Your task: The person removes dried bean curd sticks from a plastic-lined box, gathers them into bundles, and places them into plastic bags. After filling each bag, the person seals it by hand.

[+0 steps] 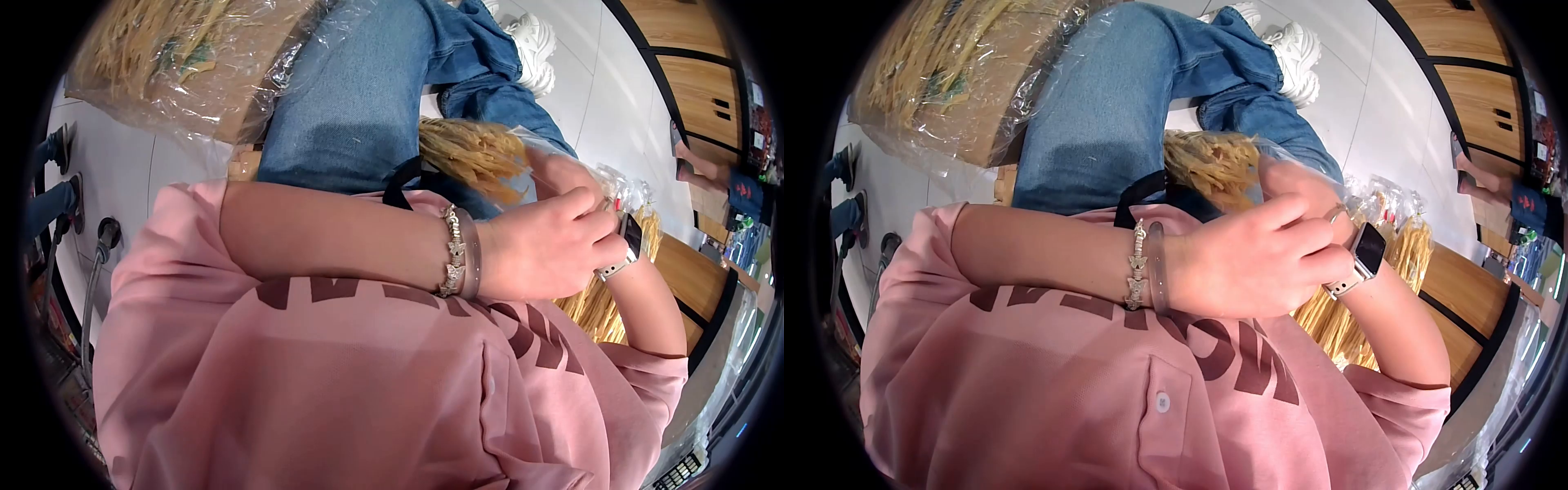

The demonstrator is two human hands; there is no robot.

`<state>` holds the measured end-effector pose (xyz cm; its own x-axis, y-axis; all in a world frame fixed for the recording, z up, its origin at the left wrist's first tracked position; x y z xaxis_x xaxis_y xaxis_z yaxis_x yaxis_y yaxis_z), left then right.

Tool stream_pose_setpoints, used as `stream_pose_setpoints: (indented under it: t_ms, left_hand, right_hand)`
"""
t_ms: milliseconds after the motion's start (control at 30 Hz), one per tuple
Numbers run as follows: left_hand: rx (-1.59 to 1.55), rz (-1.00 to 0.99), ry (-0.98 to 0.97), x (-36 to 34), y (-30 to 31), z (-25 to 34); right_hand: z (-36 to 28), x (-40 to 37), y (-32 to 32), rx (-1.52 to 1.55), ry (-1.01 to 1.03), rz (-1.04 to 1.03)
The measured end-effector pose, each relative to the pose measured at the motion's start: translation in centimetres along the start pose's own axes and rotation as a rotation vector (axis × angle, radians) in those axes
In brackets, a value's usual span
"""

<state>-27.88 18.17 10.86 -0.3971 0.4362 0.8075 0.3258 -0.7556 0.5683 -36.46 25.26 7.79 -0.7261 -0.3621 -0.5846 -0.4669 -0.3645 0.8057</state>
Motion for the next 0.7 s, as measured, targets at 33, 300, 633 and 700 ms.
stream_pose_setpoints:
  t_ms: [33,300,633,700]
  left_hand:
    - [-0.008,-0.009,0.001,0.0,-0.2,0.0]
    - [-0.032,-0.045,-0.015,-0.3,-0.3,-0.5]
    - [0.156,0.03,0.05,-2.1,1.4,-2.2]
    - [0.147,0.003,0.049,-3.2,2.2,-2.3]
  right_hand:
    - [0.0,0.1,0.0,0.006,0.011,0.011]
    - [0.1,2.3,-1.4,0.077,0.129,0.079]
    - [-1.1,-1.4,4.3,0.33,0.276,-0.253]
    - [-1.4,-3.0,9.3,0.203,0.342,-0.467]
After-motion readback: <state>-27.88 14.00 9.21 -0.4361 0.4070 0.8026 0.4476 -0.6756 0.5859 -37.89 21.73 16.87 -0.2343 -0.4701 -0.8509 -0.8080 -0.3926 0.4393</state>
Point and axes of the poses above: each hand's wrist, its own x-axis towards the middle knuckle, its own y-axis out of the back of the hand, z = x × y, the point moved 4 cm from there along x, towards the middle knuckle, and after that the axes turned 12 degrees about -y, right-handed, at the moved point
